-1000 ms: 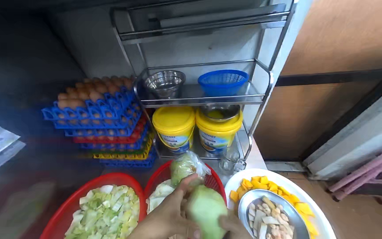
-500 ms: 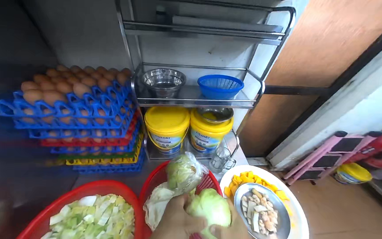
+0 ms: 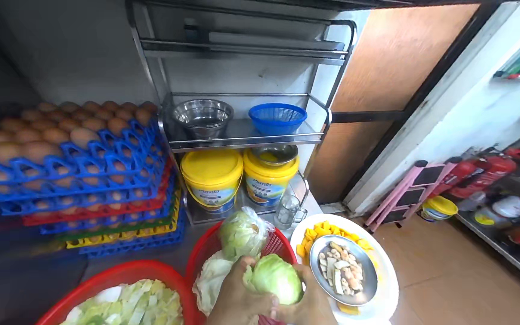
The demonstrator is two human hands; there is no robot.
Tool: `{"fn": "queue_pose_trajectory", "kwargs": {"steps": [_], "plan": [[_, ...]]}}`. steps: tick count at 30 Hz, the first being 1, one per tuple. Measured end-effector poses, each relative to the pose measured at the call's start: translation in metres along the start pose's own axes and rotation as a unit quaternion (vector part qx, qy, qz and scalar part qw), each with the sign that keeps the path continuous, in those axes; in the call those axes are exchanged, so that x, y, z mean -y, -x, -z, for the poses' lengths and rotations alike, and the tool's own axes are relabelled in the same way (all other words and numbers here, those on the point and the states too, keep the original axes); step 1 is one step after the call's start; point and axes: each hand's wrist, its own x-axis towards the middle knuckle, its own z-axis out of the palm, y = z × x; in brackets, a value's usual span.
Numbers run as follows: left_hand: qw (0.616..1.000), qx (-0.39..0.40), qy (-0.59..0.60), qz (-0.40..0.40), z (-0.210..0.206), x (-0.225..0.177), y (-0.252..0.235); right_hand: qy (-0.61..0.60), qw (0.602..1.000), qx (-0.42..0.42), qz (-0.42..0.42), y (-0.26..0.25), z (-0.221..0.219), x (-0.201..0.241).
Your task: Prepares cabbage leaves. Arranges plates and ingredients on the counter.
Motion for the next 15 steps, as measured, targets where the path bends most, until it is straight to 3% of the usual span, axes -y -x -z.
{"fn": "queue_pose_trajectory", "kwargs": {"steps": [3, 4, 6, 10, 13, 15], "plan": [[0.993, 0.115, 0.008, 0.032, 0.006, 0.006, -0.004, 0.132, 0.987, 0.045, 0.078, 0.007, 0.004, -0.004], [0.991, 0.127, 0.007, 0.036, 0.006, 0.008, -0.005, 0.167, 0.980, 0.054, 0.097, 0.007, 0.004, -0.003], [0.996, 0.080, 0.002, 0.045, -0.002, 0.010, -0.001, 0.177, 0.978, 0.054, 0.095, 0.006, 0.002, -0.003], [0.990, -0.080, 0.097, 0.071, -0.023, 0.017, 0.009, -0.031, 0.998, 0.040, 0.032, -0.003, 0.002, -0.020], [0.952, -0.079, 0.252, 0.158, -0.023, 0.023, 0.015, -0.133, 0.987, 0.092, 0.006, 0.002, 0.004, -0.032], [0.943, -0.051, 0.274, 0.180, -0.021, 0.022, 0.017, -0.212, 0.972, 0.100, -0.019, 0.011, -0.004, -0.031]]}}
